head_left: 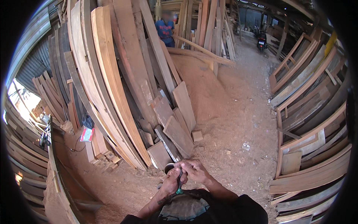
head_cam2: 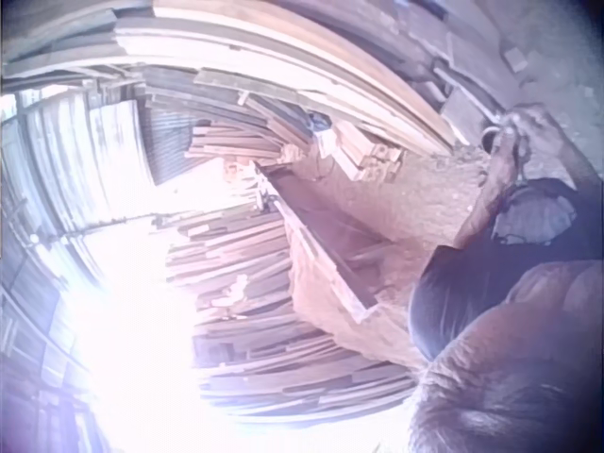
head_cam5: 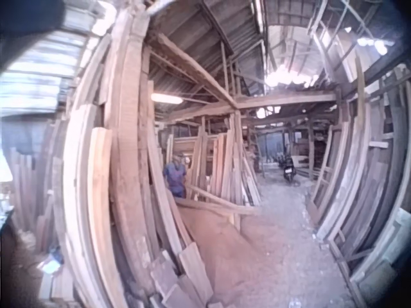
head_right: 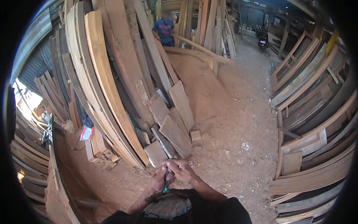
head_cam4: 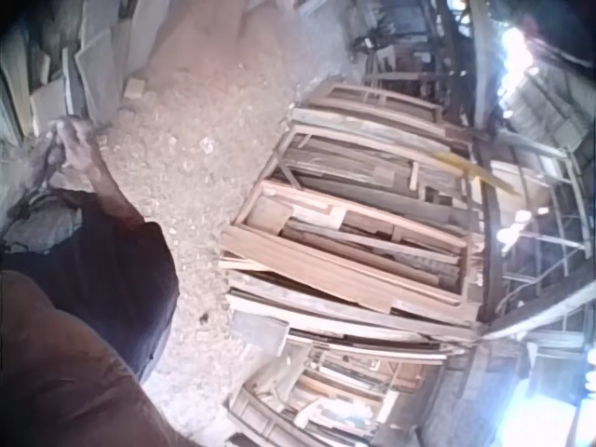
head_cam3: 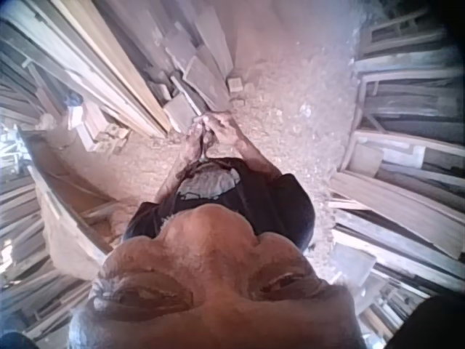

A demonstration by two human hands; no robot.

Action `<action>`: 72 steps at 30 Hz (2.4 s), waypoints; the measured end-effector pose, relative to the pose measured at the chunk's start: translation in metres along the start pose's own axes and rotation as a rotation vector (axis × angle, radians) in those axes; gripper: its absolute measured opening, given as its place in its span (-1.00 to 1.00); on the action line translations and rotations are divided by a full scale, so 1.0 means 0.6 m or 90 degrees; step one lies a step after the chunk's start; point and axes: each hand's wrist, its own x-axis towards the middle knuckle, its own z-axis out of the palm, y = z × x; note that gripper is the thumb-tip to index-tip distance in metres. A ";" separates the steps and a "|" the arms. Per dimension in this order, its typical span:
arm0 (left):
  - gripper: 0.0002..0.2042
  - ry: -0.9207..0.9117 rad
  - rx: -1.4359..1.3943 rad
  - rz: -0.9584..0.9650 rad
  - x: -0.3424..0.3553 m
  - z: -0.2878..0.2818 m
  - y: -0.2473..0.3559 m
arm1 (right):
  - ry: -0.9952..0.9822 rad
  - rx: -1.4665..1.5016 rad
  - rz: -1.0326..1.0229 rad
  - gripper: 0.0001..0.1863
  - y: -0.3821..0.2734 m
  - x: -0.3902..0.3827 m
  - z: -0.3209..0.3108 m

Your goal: The person uses a hex key to tighten the blade of a circular saw on a workbench. They then walk to a pile of lumber, pick up a small metal rod, and return to the saw to continue adjusting the blade with the hex key. Finally, they pick up a package of replacement blades.

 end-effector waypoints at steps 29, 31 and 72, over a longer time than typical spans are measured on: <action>-0.63 -0.024 0.428 0.094 -0.057 0.035 -0.025 | -0.071 0.199 -0.004 -0.66 -0.032 -0.058 0.015; -0.64 -0.039 0.416 0.103 -0.059 0.032 -0.027 | -0.076 0.213 0.010 -0.66 -0.032 -0.061 0.013; -0.83 0.219 0.101 0.139 0.092 -0.072 0.056 | 0.037 -0.508 -0.203 -0.66 -0.046 0.031 -0.061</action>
